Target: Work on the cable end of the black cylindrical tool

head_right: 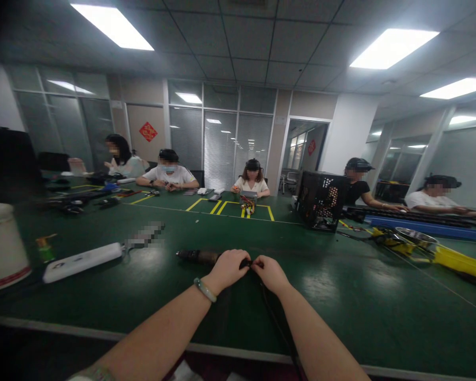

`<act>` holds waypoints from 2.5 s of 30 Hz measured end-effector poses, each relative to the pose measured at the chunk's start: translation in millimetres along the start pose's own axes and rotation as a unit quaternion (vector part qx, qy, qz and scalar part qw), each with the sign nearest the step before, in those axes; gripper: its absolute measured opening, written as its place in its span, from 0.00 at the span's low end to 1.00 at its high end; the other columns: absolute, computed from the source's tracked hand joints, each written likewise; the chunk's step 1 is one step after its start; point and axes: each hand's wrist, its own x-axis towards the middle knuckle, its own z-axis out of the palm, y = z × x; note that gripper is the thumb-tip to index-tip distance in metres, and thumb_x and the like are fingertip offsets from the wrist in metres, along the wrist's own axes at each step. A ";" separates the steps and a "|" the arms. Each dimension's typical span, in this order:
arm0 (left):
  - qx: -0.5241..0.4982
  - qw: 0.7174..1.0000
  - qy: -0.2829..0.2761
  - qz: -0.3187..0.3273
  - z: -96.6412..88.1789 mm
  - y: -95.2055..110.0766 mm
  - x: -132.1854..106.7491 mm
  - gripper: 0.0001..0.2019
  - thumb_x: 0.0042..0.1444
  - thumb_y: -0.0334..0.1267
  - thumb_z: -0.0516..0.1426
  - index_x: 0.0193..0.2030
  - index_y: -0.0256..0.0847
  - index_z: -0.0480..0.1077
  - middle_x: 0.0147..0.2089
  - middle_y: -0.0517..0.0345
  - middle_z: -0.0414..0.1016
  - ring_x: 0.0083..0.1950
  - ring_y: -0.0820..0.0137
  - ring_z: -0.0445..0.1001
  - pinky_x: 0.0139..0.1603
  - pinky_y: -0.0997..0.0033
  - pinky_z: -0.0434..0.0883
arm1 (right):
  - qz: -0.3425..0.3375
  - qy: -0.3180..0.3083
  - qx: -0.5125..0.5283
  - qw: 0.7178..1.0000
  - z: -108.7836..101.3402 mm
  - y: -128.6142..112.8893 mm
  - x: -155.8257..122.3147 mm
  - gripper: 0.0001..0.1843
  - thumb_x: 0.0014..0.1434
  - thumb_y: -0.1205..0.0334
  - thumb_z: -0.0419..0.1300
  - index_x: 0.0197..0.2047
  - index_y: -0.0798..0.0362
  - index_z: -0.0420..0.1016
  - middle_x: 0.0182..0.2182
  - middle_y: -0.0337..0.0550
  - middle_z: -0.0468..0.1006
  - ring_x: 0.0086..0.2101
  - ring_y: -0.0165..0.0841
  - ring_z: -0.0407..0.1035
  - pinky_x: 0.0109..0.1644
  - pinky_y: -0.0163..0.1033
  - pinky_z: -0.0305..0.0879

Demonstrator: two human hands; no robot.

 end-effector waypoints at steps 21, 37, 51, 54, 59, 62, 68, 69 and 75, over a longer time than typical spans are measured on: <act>0.002 0.999 0.024 0.033 -3.6 0.1 0.4 0.04 0.57 0.31 0.56 0.38 0.44 0.70 0.43 0.60 0.72 0.49 0.67 0.69 0.67 0.57 0.51 | 0.012 -0.002 0.010 1.000 -1.7 -0.7 -0.6 0.10 0.55 0.57 0.60 0.33 0.52 0.80 0.29 0.40 0.80 0.29 0.33 0.71 0.31 0.33 0.60; 0.007 0.999 0.020 0.032 -0.1 0.8 0.1 0.07 0.56 0.30 0.56 0.42 0.43 0.69 0.44 0.58 0.73 0.50 0.67 0.69 0.65 0.59 0.54 | 0.018 -0.008 0.026 0.999 -3.2 -0.8 -0.4 0.12 0.56 0.54 0.60 0.33 0.52 0.81 0.28 0.39 0.81 0.29 0.33 0.71 0.31 0.33 0.60; 0.000 0.998 0.035 0.044 4.6 -4.2 0.4 0.04 0.58 0.31 0.56 0.38 0.43 0.69 0.41 0.60 0.72 0.47 0.67 0.69 0.61 0.61 0.59 | 0.021 -0.013 0.027 0.999 -4.1 -2.8 -1.2 0.11 0.56 0.55 0.60 0.34 0.52 0.81 0.28 0.40 0.81 0.29 0.33 0.72 0.31 0.33 0.60; -0.007 0.998 0.043 0.040 4.4 -3.8 0.3 0.05 0.58 0.31 0.57 0.40 0.43 0.69 0.41 0.60 0.72 0.46 0.67 0.69 0.61 0.60 0.58 | 0.024 -0.015 0.028 0.999 -4.1 -1.7 -0.9 0.12 0.56 0.55 0.60 0.34 0.52 0.81 0.28 0.40 0.80 0.28 0.33 0.71 0.30 0.33 0.59; -0.007 0.998 0.053 0.039 6.6 -4.7 0.7 0.03 0.57 0.33 0.58 0.38 0.43 0.69 0.40 0.59 0.72 0.46 0.66 0.69 0.60 0.60 0.59 | 0.016 -0.011 0.032 0.999 -3.2 0.8 -0.2 0.11 0.56 0.56 0.60 0.34 0.53 0.81 0.28 0.39 0.80 0.29 0.33 0.71 0.31 0.33 0.59; -0.004 0.998 0.055 0.040 7.8 -5.3 0.8 0.02 0.56 0.33 0.59 0.37 0.42 0.70 0.39 0.59 0.72 0.45 0.66 0.69 0.60 0.60 0.59 | 0.019 -0.011 0.039 0.999 -2.5 0.9 0.0 0.11 0.55 0.56 0.61 0.33 0.53 0.81 0.28 0.40 0.80 0.29 0.33 0.71 0.31 0.33 0.60; -0.001 0.997 0.053 0.050 4.9 -3.9 0.4 0.05 0.56 0.33 0.58 0.40 0.43 0.69 0.41 0.60 0.72 0.46 0.67 0.69 0.60 0.60 0.59 | 0.024 -0.016 0.041 0.999 -3.1 -0.8 -0.3 0.11 0.55 0.56 0.61 0.34 0.53 0.81 0.28 0.40 0.81 0.30 0.34 0.72 0.31 0.33 0.60; 0.002 0.997 0.051 0.051 4.5 -3.7 0.4 0.04 0.56 0.32 0.58 0.39 0.43 0.69 0.41 0.60 0.72 0.45 0.67 0.69 0.59 0.61 0.59 | 0.024 -0.018 0.041 0.999 -3.3 -1.1 -0.5 0.11 0.55 0.56 0.60 0.34 0.53 0.81 0.29 0.40 0.81 0.30 0.34 0.72 0.31 0.33 0.60; 0.005 0.998 0.046 0.051 6.3 -4.3 0.9 0.03 0.57 0.31 0.57 0.37 0.42 0.69 0.40 0.59 0.72 0.45 0.67 0.69 0.59 0.61 0.60 | 0.019 -0.017 0.043 0.999 -3.6 -1.3 -1.3 0.11 0.55 0.56 0.60 0.33 0.53 0.81 0.28 0.40 0.81 0.29 0.33 0.72 0.30 0.33 0.60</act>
